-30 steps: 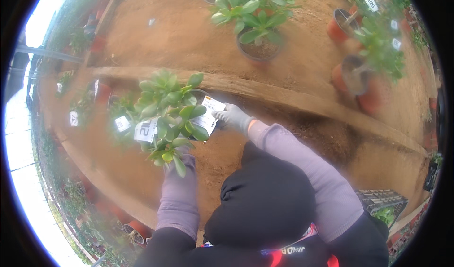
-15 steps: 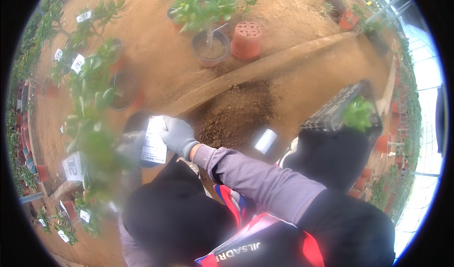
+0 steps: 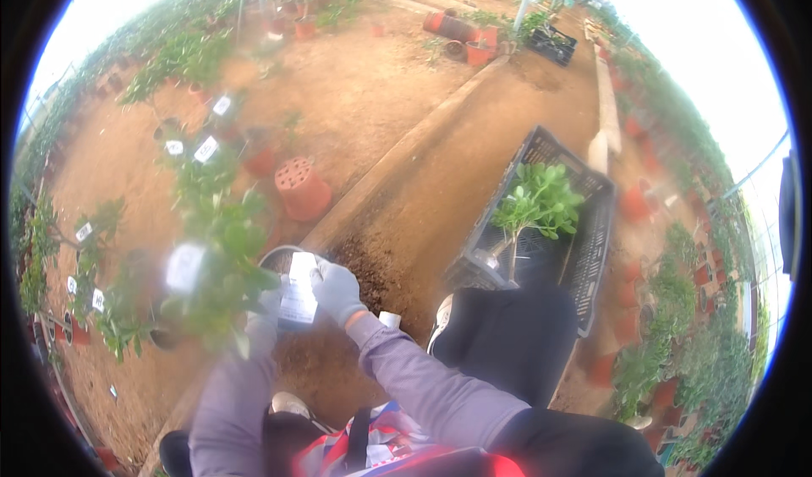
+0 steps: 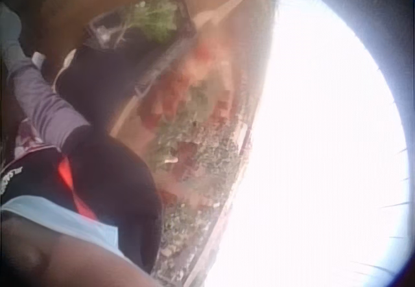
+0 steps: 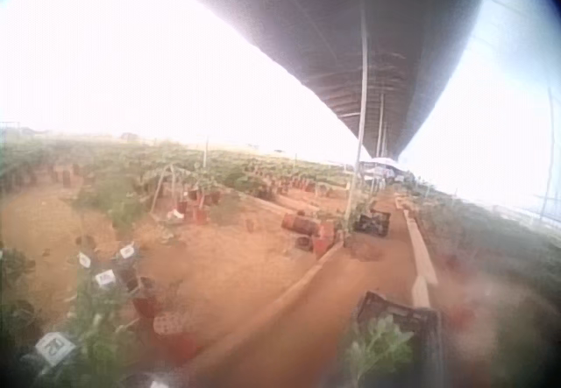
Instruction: The person removes small potted plants from their containers, loosens the root ball, wraps the roots in clear plastic, and places the wrapped plants into a black crate. The person repeats this process for several plants.
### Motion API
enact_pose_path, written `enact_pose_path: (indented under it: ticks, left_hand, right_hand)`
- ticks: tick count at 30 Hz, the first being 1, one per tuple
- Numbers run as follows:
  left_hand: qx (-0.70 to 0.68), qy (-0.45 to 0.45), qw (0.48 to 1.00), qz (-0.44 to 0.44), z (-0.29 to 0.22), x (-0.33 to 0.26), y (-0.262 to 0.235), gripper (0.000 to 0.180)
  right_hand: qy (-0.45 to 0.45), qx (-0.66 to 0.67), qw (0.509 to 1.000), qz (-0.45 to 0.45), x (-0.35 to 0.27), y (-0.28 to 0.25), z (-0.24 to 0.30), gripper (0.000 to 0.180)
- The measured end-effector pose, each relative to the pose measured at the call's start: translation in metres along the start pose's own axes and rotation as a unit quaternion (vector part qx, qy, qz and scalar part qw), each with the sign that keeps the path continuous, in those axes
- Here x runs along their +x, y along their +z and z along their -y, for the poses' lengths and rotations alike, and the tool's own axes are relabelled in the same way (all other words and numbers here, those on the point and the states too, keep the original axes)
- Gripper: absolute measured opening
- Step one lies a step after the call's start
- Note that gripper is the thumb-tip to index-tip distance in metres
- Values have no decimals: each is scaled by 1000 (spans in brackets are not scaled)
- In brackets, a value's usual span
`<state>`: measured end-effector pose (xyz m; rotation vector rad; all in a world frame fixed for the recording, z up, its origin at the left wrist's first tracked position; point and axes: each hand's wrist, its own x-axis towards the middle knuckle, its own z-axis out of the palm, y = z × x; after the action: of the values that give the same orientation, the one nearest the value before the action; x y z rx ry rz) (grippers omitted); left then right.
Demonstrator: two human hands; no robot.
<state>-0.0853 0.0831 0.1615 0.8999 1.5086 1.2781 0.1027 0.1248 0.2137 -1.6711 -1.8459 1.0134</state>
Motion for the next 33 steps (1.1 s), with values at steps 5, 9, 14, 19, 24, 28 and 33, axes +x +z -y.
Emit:
enact_pose_path:
  ticks: [5, 9, 14, 19, 24, 28, 33]
  left_hand:
    - [373, 137, 906, -147, 107, 22, 30, 16]
    - [7, -87, 973, -215, 99, 29, 40, 28]
    - [128, -18, 977, -171, 59, 7, 34, 40]
    - [180, -111, 963, -166, 41, -2, 39, 52]
    - [203, -146, 927, -281, 53, -11, 41, 57]
    - [8, -125, 958, -260, 77, -23, 31, 50]
    - [-214, -74, 963, -144, 114, -50, 18, 85]
  right_hand:
    - [-4, 32, 999, 21, -3, 2, -44, 42]
    - [12, 242, 964, -113, 30, 19, -112, 30]
    - [179, 311, 883, -302, 83, 1, -285, 16]
    - [249, 255, 930, -86, 61, 0, -314, 71]
    - [318, 369, 856, 174, 26, 46, -185, 67]
    - [287, 360, 887, 19, 4, 73, -141, 40]
    - [276, 109, 949, 106, -15, 90, -169, 41]
